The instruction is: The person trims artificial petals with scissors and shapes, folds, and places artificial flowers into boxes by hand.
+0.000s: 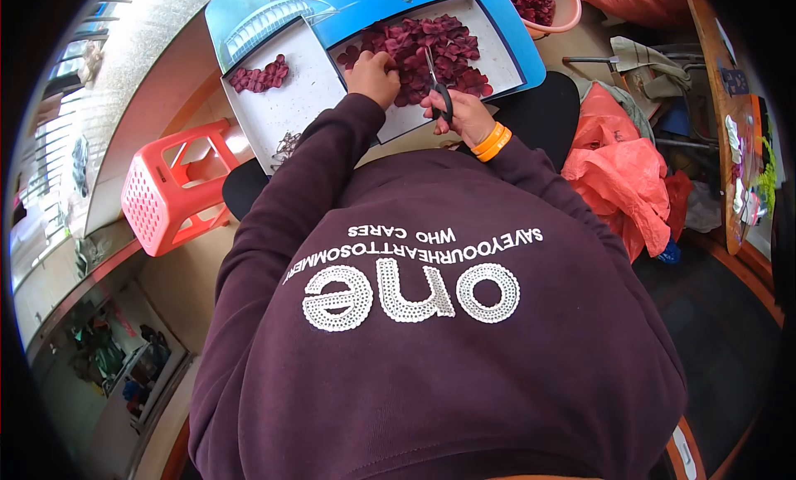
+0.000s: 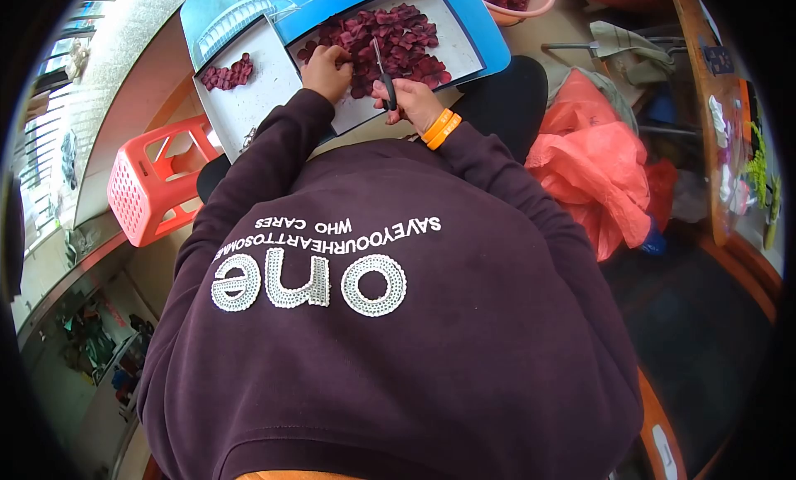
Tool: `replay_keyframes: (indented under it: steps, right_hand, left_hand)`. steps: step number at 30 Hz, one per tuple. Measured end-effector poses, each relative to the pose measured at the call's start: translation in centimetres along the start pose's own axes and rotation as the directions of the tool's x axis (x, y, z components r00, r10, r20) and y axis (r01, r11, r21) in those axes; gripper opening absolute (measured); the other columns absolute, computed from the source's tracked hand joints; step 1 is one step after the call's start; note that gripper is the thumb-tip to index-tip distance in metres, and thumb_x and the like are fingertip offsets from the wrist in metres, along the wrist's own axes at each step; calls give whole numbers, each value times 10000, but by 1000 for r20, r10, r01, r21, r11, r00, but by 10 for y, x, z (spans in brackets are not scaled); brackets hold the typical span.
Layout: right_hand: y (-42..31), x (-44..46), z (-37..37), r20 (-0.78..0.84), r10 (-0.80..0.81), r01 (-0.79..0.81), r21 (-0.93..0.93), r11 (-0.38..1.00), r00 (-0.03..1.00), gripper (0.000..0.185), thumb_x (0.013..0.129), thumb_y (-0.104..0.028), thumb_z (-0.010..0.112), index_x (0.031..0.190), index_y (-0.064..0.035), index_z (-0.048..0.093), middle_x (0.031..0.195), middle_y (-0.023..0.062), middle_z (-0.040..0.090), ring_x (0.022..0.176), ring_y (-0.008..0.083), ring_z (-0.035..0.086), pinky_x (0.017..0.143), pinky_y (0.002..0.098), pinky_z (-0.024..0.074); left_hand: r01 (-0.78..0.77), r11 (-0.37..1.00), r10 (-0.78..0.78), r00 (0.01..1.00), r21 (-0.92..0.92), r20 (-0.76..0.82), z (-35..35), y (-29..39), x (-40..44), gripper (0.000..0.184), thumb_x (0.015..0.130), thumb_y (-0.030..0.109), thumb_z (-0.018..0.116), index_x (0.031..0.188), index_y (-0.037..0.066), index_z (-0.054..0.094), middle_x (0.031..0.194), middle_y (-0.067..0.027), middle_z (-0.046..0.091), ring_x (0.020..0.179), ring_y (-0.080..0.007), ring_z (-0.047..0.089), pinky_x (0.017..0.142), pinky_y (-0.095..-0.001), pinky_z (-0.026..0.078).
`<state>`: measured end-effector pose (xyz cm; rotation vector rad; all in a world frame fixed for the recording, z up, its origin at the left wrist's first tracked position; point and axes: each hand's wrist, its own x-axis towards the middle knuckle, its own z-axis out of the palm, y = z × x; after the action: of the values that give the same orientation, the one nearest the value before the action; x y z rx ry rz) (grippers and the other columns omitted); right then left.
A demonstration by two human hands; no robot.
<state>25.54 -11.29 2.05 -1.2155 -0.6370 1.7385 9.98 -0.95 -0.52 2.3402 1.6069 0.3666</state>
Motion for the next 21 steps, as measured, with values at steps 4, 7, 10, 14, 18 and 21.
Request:
replay_keyframes:
  steps: [4,7,10,14,18,21]
  right_hand:
    - [-16,-12,3,270,81,-118,126,985,960,440,873,-395,456,939,24,575,831,100,566,554,98,472,580,235,438]
    - [-27,-13,16,401,137,-218,165,962,906,500,870,-442,419,931,29,576,832,108,562,579,111,470,580,231,421]
    - [-34,-14,28,522,189,-328,187,926,832,562,868,-490,382,922,34,578,832,115,558,603,123,468,579,227,403]
    - [-42,-14,41,444,241,-323,116,939,863,598,859,-517,384,919,47,573,829,125,559,620,138,460,545,212,364]
    - [-43,-13,43,458,256,-330,89,940,852,594,862,-509,382,916,52,573,832,128,562,616,138,460,535,213,359]
    - [-45,-13,44,458,266,-342,92,935,849,573,859,-495,406,906,52,571,838,134,571,619,144,474,521,213,364]
  left_hand:
    - [393,427,-239,918,-815,318,-23,-4,-9,233,759,68,605,965,-7,527,848,-115,564,709,-225,583,646,-306,470]
    - [430,136,-316,873,-893,372,-53,4,-23,190,777,30,583,951,-19,524,831,-119,571,685,-199,585,630,-278,481]
    - [405,-172,-366,820,-898,440,-65,7,-38,150,795,-7,561,937,-31,522,814,-122,578,661,-173,587,613,-250,492]
    - [269,-137,-363,882,-953,301,-66,8,-49,146,801,-12,556,938,-44,515,817,-127,581,685,-169,587,671,-254,501]
    - [161,-45,-367,915,-986,167,-64,11,-55,149,792,-31,556,935,-43,517,822,-121,583,695,-164,586,678,-246,492]
    - [108,-10,-364,925,-994,104,-63,11,-57,149,788,-42,555,933,-41,521,825,-115,583,700,-164,585,685,-244,487]
